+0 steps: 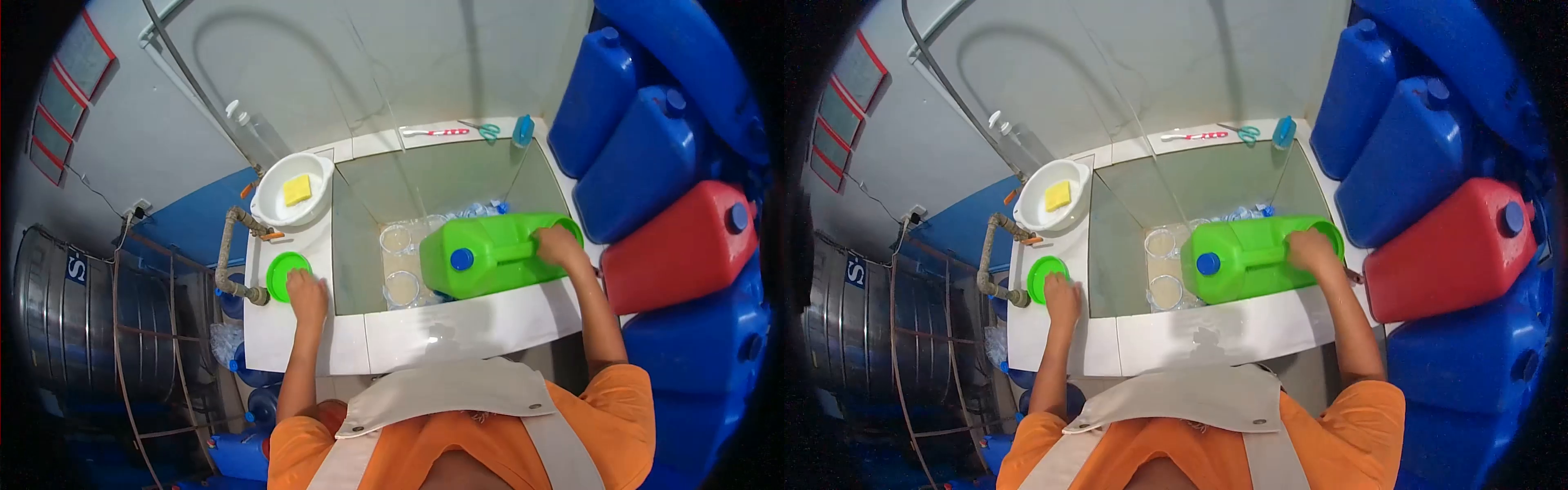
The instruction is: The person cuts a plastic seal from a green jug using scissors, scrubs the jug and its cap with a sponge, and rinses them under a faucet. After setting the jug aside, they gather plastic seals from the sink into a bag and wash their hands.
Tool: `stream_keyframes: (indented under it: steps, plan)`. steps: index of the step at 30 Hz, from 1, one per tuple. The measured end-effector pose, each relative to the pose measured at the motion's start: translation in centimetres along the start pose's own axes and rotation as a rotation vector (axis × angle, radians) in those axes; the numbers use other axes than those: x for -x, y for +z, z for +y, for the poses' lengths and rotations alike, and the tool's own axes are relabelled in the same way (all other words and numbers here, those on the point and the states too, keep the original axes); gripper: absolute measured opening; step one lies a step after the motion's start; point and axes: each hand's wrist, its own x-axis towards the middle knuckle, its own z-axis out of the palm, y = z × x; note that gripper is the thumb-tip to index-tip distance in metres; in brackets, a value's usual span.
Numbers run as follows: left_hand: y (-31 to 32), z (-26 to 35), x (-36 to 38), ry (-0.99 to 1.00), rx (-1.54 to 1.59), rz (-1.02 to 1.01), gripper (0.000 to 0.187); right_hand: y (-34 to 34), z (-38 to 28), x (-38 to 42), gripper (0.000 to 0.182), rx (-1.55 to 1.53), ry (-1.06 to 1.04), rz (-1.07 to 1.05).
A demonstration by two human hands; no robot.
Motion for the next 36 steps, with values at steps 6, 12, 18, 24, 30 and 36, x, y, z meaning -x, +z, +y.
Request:
stream_keyframes:
  steps: [6, 12, 18, 24, 30, 36]
  plan:
    - [-0.7, 3.7, -2.2, -0.104, 0.165, -0.322, 0.015, -6.9, -9.3, -15.4, 0.023, -0.728, -0.322, -0.053]
    - [2.1, 11.9, -15.4, -0.209, 0.946, -0.559, 0.019, -8.4, -17.9, -24.2, 0.016, -1.247, -0.165, -0.281]
    - [5.0, 14.3, -23.0, -0.552, 1.963, -0.991, 0.025, -9.3, -18.4, -25.4, 0.015, -1.286, -0.061, -0.438]
    - [3.3, 16.1, -24.2, -0.551, 1.799, -0.9, 0.025, -9.8, -18.5, -25.5, 0.016, -1.325, -0.131, -0.383]
    - [3.0, 15.4, -23.1, 0.15, 0.992, -0.521, 0.029, -7.2, -17.2, -25.6, 0.017, -0.702, -0.476, -0.023]
    - [3.9, 13.9, -20.3, 0.528, 0.636, -0.066, 0.024, 0.0, -14.0, -21.3, 0.02, -0.15, -0.875, 0.494]
